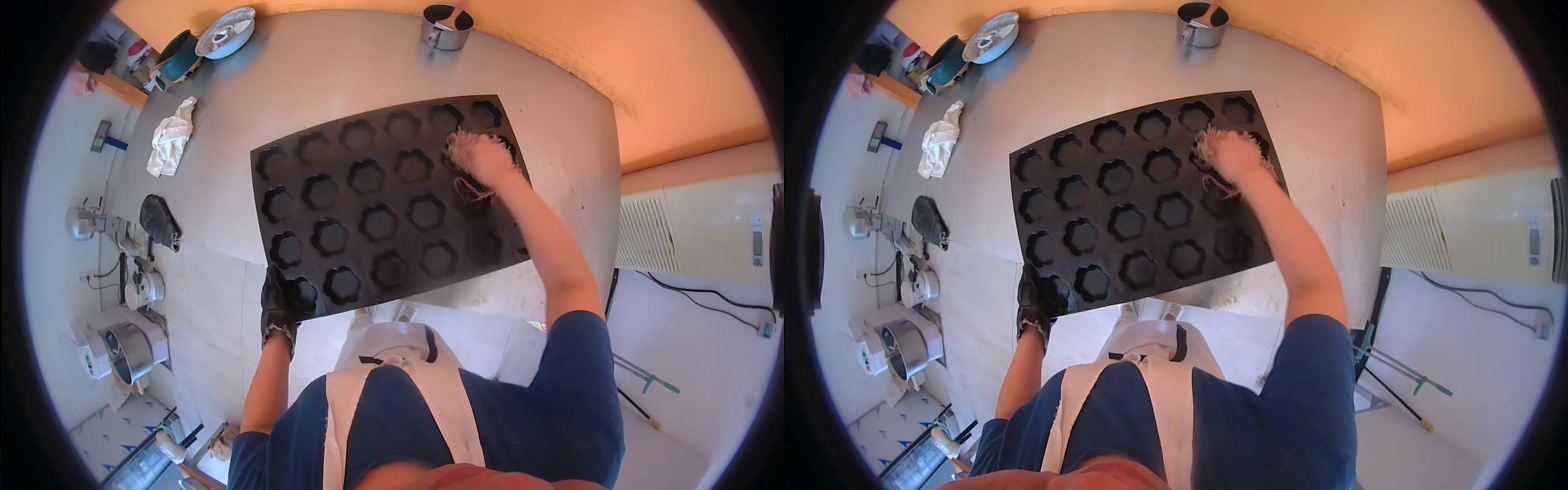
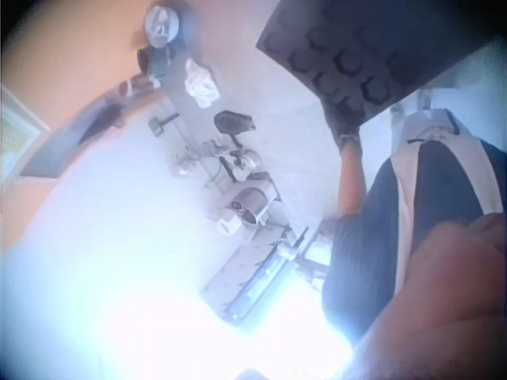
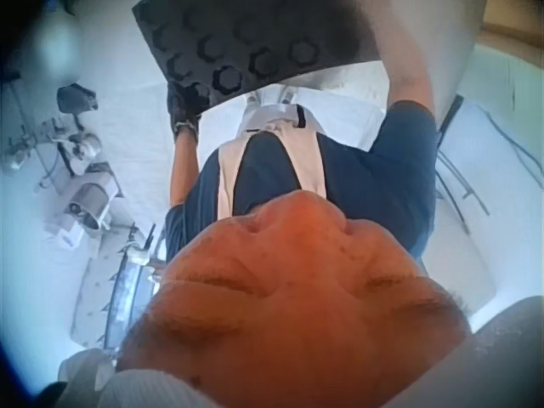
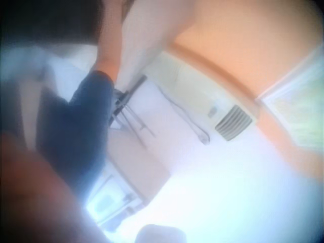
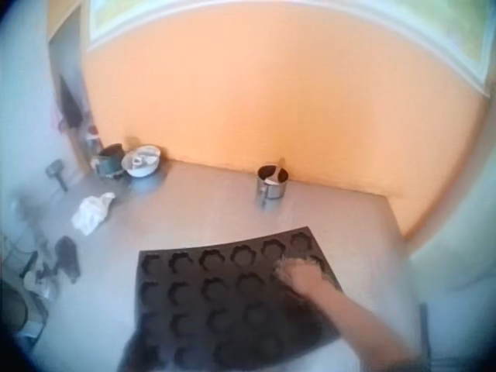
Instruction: The person cleans a dark baking mold with a cloth, then walks to a basket of baked goods and repeatedly picks up and inspects individual items. Finally, they rinse a white bowl under running water.
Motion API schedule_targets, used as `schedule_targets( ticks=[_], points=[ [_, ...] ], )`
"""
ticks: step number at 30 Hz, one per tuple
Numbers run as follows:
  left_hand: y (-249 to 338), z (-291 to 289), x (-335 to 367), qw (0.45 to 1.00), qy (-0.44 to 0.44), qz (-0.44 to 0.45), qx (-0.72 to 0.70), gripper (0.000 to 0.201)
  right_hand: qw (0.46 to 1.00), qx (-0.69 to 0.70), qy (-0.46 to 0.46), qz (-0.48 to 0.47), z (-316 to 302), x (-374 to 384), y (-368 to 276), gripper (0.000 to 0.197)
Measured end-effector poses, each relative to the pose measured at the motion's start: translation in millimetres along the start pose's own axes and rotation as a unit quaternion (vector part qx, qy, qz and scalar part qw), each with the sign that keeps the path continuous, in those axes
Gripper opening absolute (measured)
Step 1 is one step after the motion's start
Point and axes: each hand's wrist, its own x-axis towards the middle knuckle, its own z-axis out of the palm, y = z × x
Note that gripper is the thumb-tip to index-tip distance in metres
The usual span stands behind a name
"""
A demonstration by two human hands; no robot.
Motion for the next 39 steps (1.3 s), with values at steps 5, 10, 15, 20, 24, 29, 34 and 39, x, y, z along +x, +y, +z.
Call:
schedule_targets(
  ticks=[5, 10, 15, 20, 24, 29, 34, 39],
  points=[
    [3, 4, -8, 0.999, 0.028, -0.014, 0.013, 0.053, 0.952, 0.173, -0.251, 0.036, -17, 24, -21, 0.029],
    [-4, -10, 5, 0.995, 0.08, -0.045, 0.029, 0.046, 0.972, 0.226, 0.057, 0.025, -6, 65, -7, 0.034],
    [-3, -12, 8, 0.991, 0.081, -0.015, 0.102, 0.045, 0.993, 0.063, -0.012, 0.102, 25, 100, -15, 0.037],
    [5, -7, -9, 0.987, 0.074, -0.015, 0.14, 0.06, 0.957, 0.288, -0.038, 0.018, 9, 107, -57, 0.035],
    [4, -12, -6, 0.985, 0.032, 0.017, 0.169, 0.065, 0.998, 0.052, -0.03, -0.023, 27, 100, -105, 0.034],
    [-12, -31, 3, 0.983, -0.002, 0.068, 0.173, 0.066, 0.948, 0.314, -0.046, -0.025, 30, 113, -119, 0.03],
    [-13, -33, -3, 0.992, -0.06, 0.046, 0.106, 0.043, 0.985, 0.09, -0.038, -0.141, 43, 96, -179, 0.027],
    [-14, -33, 1, 0.991, -0.06, 0.034, 0.111, 0.043, 0.974, 0.178, -0.03, -0.136, 31, 113, -236, 0.026]
  ],
)
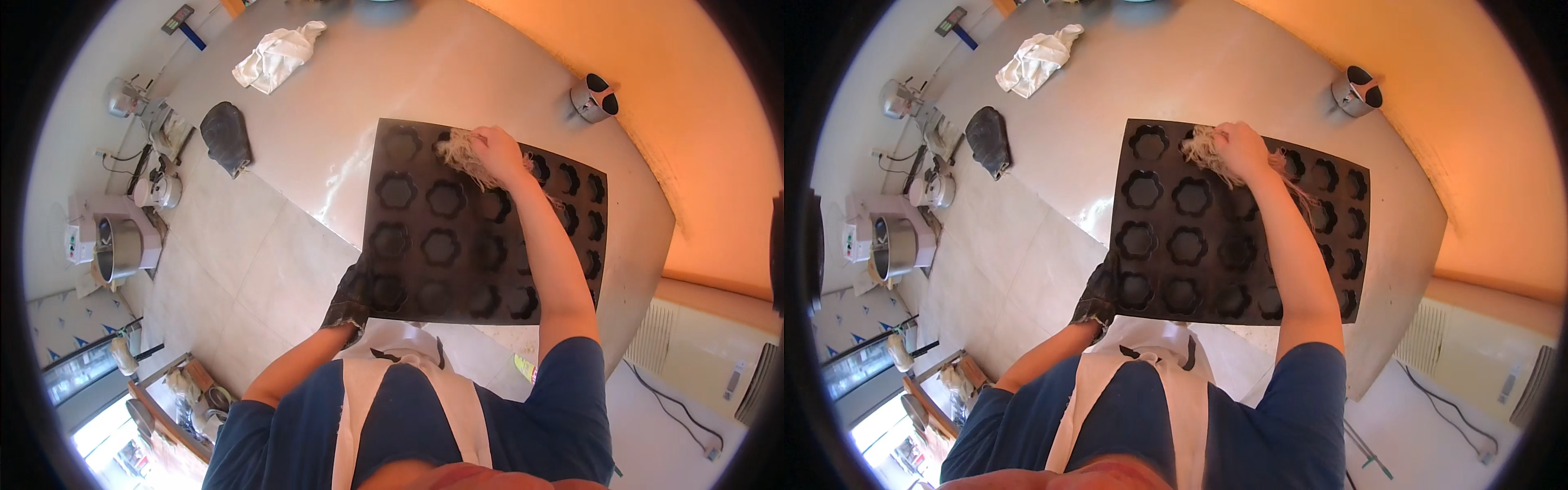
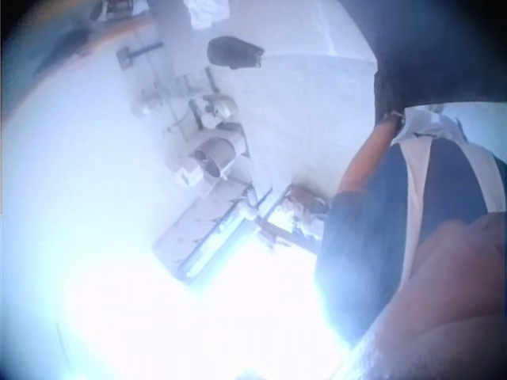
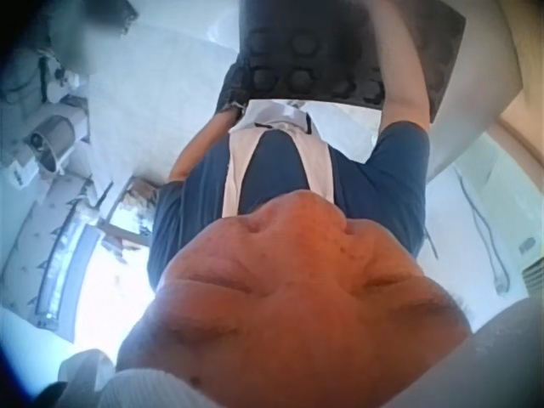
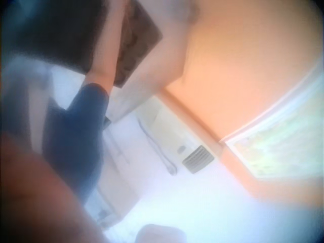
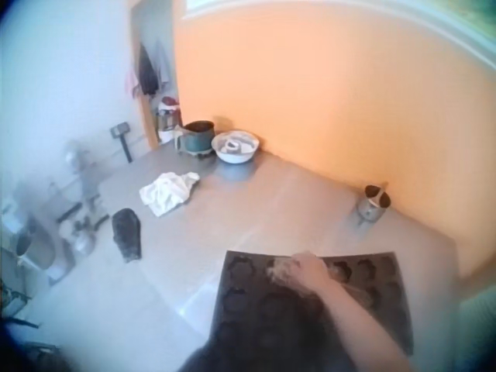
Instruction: The person cleans a dark baking mold with a cloth, then walks to a basket of baked goods and repeatedly picks up and inspects individual items. Finally, they rinse a white bowl under running water.
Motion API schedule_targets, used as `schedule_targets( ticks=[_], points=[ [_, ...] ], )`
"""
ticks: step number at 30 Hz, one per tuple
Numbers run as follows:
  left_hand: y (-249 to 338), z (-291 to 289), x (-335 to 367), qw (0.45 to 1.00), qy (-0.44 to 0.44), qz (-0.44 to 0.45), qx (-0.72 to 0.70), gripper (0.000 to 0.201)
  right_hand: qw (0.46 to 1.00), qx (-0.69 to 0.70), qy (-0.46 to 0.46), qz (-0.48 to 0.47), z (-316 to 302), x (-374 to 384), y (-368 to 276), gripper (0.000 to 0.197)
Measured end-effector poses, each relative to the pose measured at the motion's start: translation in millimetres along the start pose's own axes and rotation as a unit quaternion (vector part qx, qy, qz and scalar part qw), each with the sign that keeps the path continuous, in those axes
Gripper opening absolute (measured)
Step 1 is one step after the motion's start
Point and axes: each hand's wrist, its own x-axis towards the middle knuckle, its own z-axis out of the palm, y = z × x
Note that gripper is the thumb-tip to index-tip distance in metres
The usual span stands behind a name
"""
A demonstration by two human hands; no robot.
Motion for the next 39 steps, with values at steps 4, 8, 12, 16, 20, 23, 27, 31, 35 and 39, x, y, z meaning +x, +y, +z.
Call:
schedule_targets(
  ticks=[4, 8, 12, 16, 20, 23, 27, 31, 35, 39],
  points=[
    [7, 1, 0, 1.0, -0.009, -0.003, 0.022, 0.042, 0.984, -0.109, -0.141, 0.019, 10, 16, -11, 0.027],
    [7, -3, -3, 1.0, -0.011, -0.002, 0.024, 0.042, 0.985, 0.084, -0.135, -0.074, 27, 21, -56, 0.03],
    [4, -6, -9, 0.999, -0.022, 0.0, 0.037, 0.042, 0.989, -0.096, 0.003, -0.11, 77, 28, -70, 0.029],
    [8, -8, -12, 0.998, -0.024, 0.003, 0.063, 0.042, 0.969, -0.04, -0.238, -0.051, 67, 47, -102, 0.029],
    [18, -5, -17, 0.993, -0.021, 0.018, 0.118, 0.042, 0.994, 0.008, -0.05, -0.097, 50, -25, -123, 0.031],
    [22, -2, -17, 0.96, -0.002, 0.077, 0.27, 0.041, 0.993, -0.051, -0.109, -0.022, 90, -76, -119, 0.031],
    [21, 6, -3, 0.997, 0.022, -0.055, 0.051, 0.063, 0.946, 0.292, -0.134, 0.031, 61, -104, -114, 0.023],
    [0, -3, 17, 0.997, 0.029, -0.025, 0.065, 0.069, 0.922, 0.378, 0.078, 0.045, -11, -172, -58, 0.026],
    [-8, -12, 31, 0.999, 0.025, 0.003, 0.034, 0.066, 0.889, 0.373, 0.209, 0.161, -93, -240, 51, 0.026],
    [12, 9, 15, 0.995, -0.026, -0.019, -0.092, 0.06, 0.922, 0.089, 0.229, 0.301, -118, -293, 172, 0.038]
  ],
)
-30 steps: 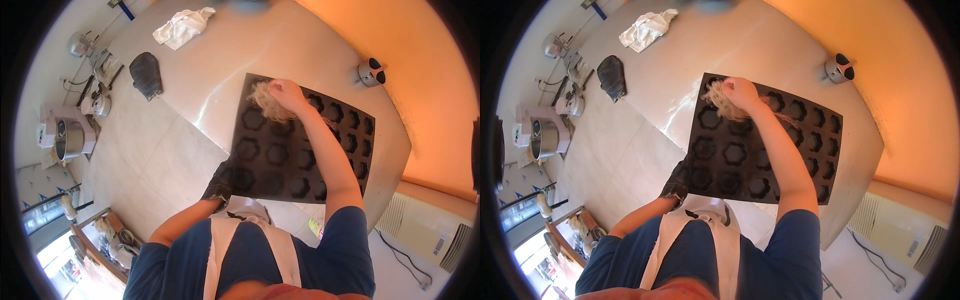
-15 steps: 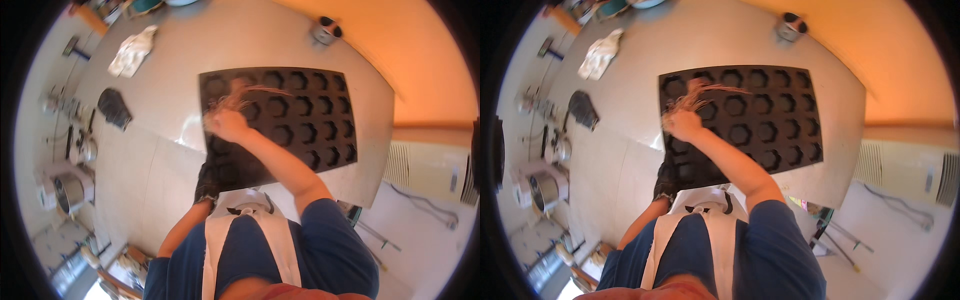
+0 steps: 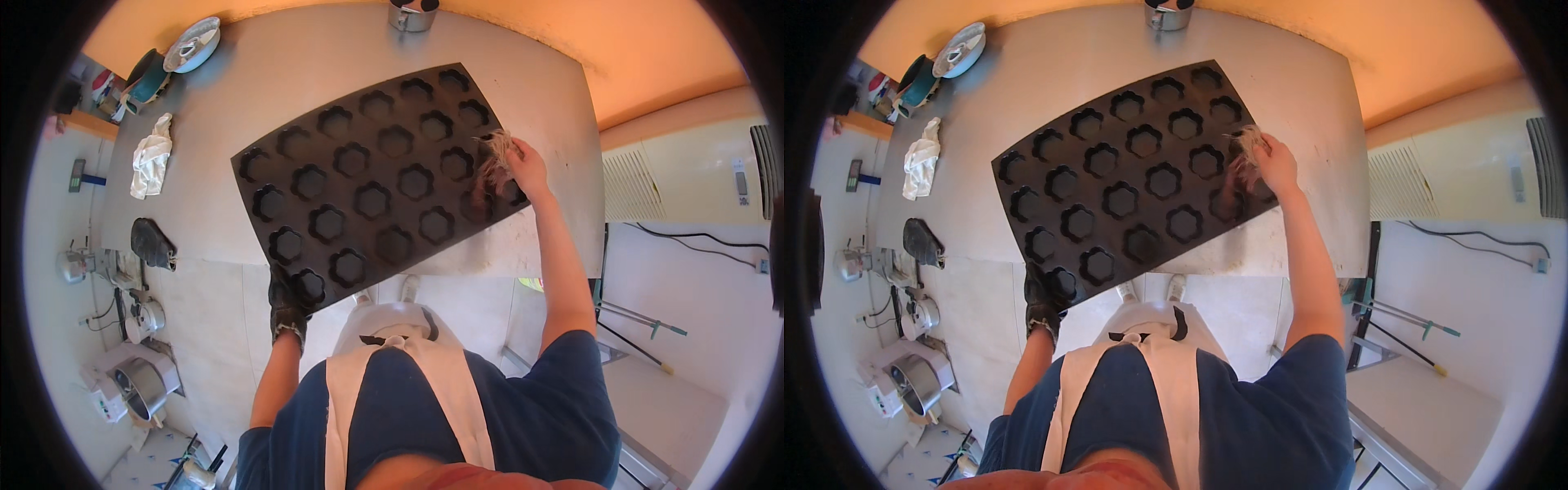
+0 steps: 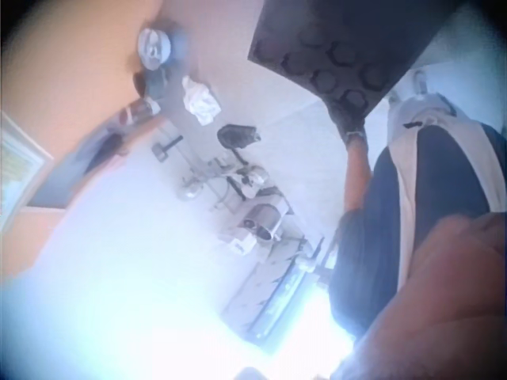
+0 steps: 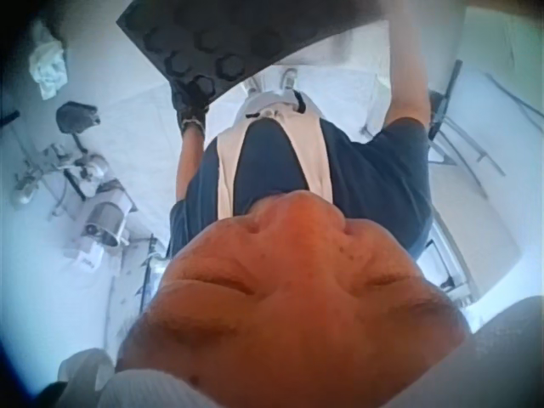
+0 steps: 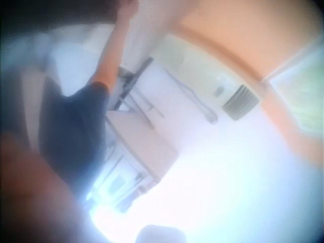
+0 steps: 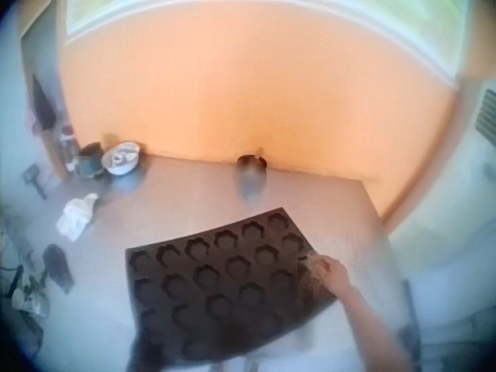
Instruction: The person cleans a dark baking mold with a cloth, then walks to a basket of baked goods and repeatedly picks up and inspects individual items. Finally, they rinse a white bowl under running water.
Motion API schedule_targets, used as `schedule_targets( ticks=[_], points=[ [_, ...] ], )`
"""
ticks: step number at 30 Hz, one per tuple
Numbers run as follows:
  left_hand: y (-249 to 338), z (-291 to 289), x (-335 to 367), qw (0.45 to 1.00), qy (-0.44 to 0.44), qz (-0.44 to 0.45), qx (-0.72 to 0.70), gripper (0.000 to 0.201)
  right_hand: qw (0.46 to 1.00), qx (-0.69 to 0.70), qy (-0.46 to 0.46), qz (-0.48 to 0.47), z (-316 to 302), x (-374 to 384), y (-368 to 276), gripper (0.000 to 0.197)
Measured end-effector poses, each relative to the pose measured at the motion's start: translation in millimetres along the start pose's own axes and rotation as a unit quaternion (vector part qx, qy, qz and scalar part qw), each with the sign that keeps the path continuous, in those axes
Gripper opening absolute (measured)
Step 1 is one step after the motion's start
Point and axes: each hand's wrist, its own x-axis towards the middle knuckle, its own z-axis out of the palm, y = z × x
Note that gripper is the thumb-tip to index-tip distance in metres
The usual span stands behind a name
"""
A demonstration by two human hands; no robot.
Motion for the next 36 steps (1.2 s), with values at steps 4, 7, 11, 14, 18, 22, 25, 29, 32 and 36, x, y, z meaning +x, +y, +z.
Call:
schedule_targets(
  ticks=[4, 7, 11, 14, 18, 22, 25, 29, 32, 36],
  points=[
    [6, 9, -10, 0.999, 0.033, 0.014, 0.006, 0.06, 0.968, -0.189, -0.107, -0.129, 1, -6, 54, 0.04],
    [10, 20, -25, 0.997, 0.063, 0.016, 0.043, 0.066, 0.95, -0.236, -0.178, -0.099, -20, -28, 20, 0.036],
    [12, 25, -20, 0.996, 0.081, -0.004, 0.028, 0.061, 0.91, -0.296, -0.285, -0.056, -19, -23, 39, 0.029],
    [12, 29, -20, 0.997, 0.054, 0.027, -0.041, 0.057, 0.933, -0.169, -0.293, -0.119, -19, -32, 17, 0.026],
    [1, 7, -3, 0.997, 0.049, 0.013, -0.063, 0.053, 0.902, -0.321, -0.237, -0.163, 25, -77, 3, 0.027],
    [8, 14, -16, 0.994, 0.109, 0.015, 0.0, 0.05, 0.924, -0.072, -0.354, -0.129, 27, -87, -37, 0.025],
    [2, 6, -19, 0.992, 0.103, 0.052, 0.043, 0.048, 0.913, -0.167, -0.236, -0.289, 51, -110, -62, 0.025],
    [-2, -10, -15, 0.972, 0.095, 0.098, 0.189, 0.051, 0.842, -0.32, -0.376, -0.216, 88, -118, -82, 0.03],
    [5, 5, -26, 0.97, 0.082, 0.124, 0.195, 0.055, 0.881, -0.138, -0.378, -0.25, 79, -116, -105, 0.029],
    [11, 18, -41, 0.857, 0.105, 0.245, 0.441, 0.043, 0.852, -0.236, -0.362, -0.297, 127, -147, -114, 0.029]
  ],
)
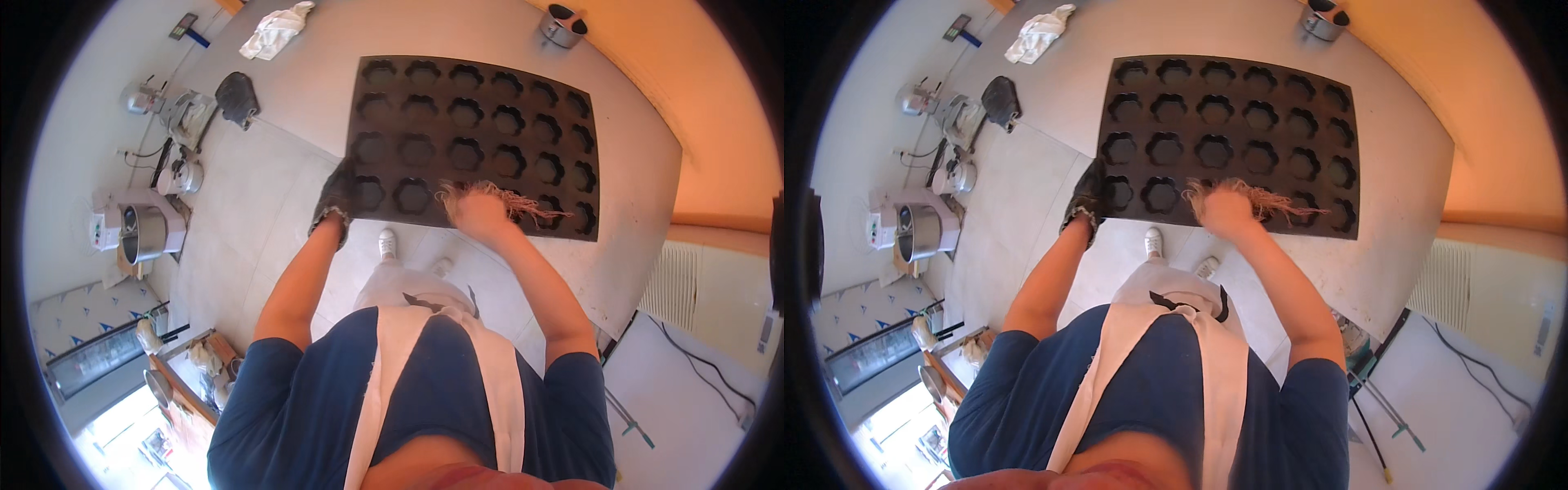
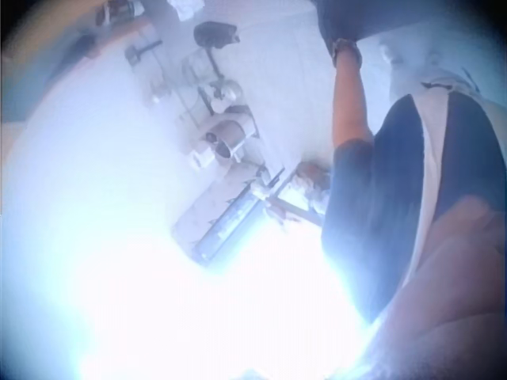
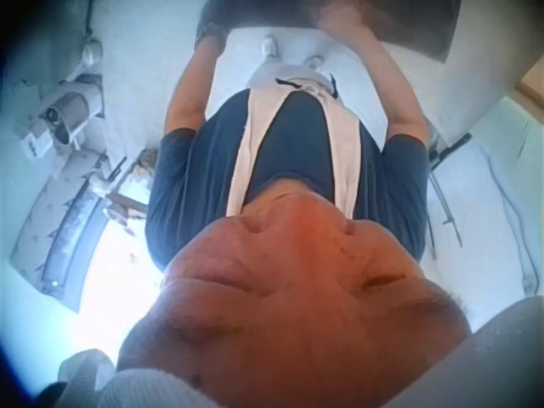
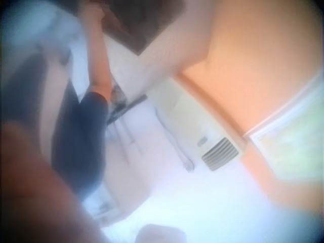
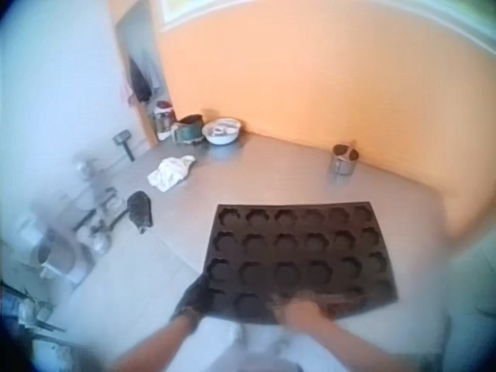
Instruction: The person cleans a dark baking mold with a cloth, then walks to a basket of baked goods and repeatedly picks up and inspects individual items. Finally, they rinse a white bowl under running water.
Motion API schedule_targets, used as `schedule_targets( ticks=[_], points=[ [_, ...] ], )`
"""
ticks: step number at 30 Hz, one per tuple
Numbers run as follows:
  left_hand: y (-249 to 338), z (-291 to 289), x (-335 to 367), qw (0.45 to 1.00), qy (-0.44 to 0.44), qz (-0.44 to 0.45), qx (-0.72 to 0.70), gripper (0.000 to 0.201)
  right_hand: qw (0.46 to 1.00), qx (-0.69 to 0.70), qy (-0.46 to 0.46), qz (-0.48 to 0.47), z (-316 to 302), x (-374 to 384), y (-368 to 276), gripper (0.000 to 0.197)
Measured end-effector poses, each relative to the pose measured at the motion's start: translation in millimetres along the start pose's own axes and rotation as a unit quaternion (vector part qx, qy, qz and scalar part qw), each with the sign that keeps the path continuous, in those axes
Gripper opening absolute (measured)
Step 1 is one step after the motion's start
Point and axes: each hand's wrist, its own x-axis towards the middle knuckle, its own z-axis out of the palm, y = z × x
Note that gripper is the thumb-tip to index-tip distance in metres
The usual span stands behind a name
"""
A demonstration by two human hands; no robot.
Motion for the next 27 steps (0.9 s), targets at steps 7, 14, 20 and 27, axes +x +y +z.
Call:
schedule_targets(
  ticks=[7, 14, 20, 27],
  points=[
    [-62, 4, 24, 0.973, -0.054, -0.091, -0.207, 0.048, 0.994, 0.064, 0.054, -0.07, 9, 24, -57, 0.026],
    [-102, 20, -8, 0.909, -0.189, -0.193, -0.318, 0.04, 0.953, 0.29, -0.084, 0.014, -23, 64, -95, 0.031],
    [-140, -32, 39, 0.881, -0.164, -0.181, -0.405, 0.035, 0.903, 0.42, 0.091, -0.031, -125, 123, -170, 0.026],
    [-292, -165, 5, 0.908, 0.022, -0.223, -0.355, 0.033, 0.961, -0.134, 0.24, -0.016, -101, 244, -226, 0.064]
  ],
)
